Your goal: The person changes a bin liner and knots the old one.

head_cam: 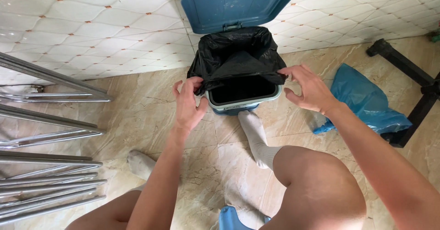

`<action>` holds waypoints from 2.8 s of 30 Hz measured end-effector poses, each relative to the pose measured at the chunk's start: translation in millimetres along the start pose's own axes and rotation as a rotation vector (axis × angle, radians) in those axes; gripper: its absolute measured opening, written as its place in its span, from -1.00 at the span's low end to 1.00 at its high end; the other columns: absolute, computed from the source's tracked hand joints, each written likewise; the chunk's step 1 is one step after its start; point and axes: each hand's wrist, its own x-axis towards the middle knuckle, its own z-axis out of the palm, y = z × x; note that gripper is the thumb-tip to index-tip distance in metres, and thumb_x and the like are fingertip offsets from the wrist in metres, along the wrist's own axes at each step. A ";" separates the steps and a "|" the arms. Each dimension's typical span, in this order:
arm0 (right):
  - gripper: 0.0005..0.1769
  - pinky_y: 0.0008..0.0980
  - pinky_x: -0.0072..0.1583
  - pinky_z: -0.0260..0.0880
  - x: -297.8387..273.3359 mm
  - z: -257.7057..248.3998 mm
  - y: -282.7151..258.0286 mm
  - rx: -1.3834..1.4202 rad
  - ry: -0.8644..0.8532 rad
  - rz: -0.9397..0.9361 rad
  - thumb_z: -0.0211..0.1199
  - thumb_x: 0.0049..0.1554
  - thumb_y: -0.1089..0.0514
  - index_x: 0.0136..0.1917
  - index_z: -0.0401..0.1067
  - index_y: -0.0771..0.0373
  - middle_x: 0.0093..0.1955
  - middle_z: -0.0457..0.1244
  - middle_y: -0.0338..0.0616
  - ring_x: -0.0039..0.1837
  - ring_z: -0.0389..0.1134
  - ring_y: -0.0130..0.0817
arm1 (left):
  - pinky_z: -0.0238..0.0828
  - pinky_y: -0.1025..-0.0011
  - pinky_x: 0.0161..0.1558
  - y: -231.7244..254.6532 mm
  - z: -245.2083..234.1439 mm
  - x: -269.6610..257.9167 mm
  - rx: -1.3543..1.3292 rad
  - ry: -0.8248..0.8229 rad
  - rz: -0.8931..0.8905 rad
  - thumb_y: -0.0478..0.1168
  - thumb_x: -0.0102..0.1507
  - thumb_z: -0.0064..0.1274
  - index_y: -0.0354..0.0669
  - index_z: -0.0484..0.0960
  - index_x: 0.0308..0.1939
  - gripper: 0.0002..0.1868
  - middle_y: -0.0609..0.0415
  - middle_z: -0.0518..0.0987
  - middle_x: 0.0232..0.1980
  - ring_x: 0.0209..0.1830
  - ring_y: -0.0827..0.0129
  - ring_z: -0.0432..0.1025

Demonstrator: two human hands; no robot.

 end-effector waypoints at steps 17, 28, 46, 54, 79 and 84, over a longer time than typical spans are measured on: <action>-0.79 -0.22 0.12 0.36 -17.3 8.4 2.6 -0.171 0.060 -0.270 0.46 0.03 0.13 -0.16 0.44 0.18 -0.10 0.33 -0.27 0.03 0.31 -0.20 | -0.07 0.00 0.44 9.3 -4.8 -26.2 0.324 -0.115 0.313 -0.07 0.16 0.39 -0.10 0.42 -0.31 -0.60 0.14 0.43 -0.34 -0.13 0.27 0.42; -0.81 -0.21 0.14 0.37 -18.8 47.0 39.6 -0.341 0.020 -0.340 0.43 -0.01 0.19 -0.10 0.51 0.14 -0.09 0.35 -0.25 0.08 0.35 -0.20 | -0.15 -0.09 0.53 -16.0 15.1 -50.8 0.314 -0.042 0.247 -0.36 0.19 0.23 -0.04 0.52 -0.12 -0.75 0.21 0.60 -0.08 0.16 0.36 0.49; -0.65 -0.42 0.02 0.38 39.8 135.7 153.1 0.598 0.285 0.610 0.15 0.36 0.06 0.33 0.40 0.28 0.08 0.37 -0.18 0.01 0.34 -0.43 | 0.48 0.35 0.00 -73.0 75.5 30.6 -0.605 0.317 -0.707 -0.15 0.36 0.00 -0.16 0.44 0.29 -0.57 0.06 0.40 0.11 0.02 0.30 0.42; -0.54 -0.35 0.12 0.50 72.4 225.4 275.5 1.520 0.224 0.548 0.00 0.29 0.03 0.29 0.39 0.37 0.10 0.40 -0.07 0.07 0.44 -0.30 | 0.45 0.50 -0.15 -142.3 117.5 47.2 -0.766 0.331 -0.740 -0.26 0.31 0.14 -0.36 0.67 -0.06 -0.78 0.05 0.69 -0.17 -0.23 0.45 0.52; -0.83 -0.13 0.26 0.37 86.5 43.0 -24.6 -0.167 -0.121 -0.309 0.23 0.23 0.10 0.06 0.50 0.18 0.03 0.37 -0.15 0.12 0.40 -0.16 | 0.24 0.17 0.32 21.8 65.7 96.0 0.468 -0.477 0.379 -0.30 0.26 0.04 -0.12 0.65 -0.01 -0.77 0.02 0.63 0.04 0.23 0.15 0.44; -0.55 0.01 0.47 -0.05 99.9 83.0 -26.3 -0.530 -0.815 -0.061 -0.16 0.32 -0.15 0.28 0.42 -0.01 0.28 0.30 -0.22 0.42 0.17 -0.17 | -0.64 -0.31 0.49 6.8 103.7 90.4 1.138 -1.178 0.196 0.00 0.45 -0.27 -0.05 0.37 0.45 -0.49 -0.02 0.27 0.53 0.65 -0.08 -0.21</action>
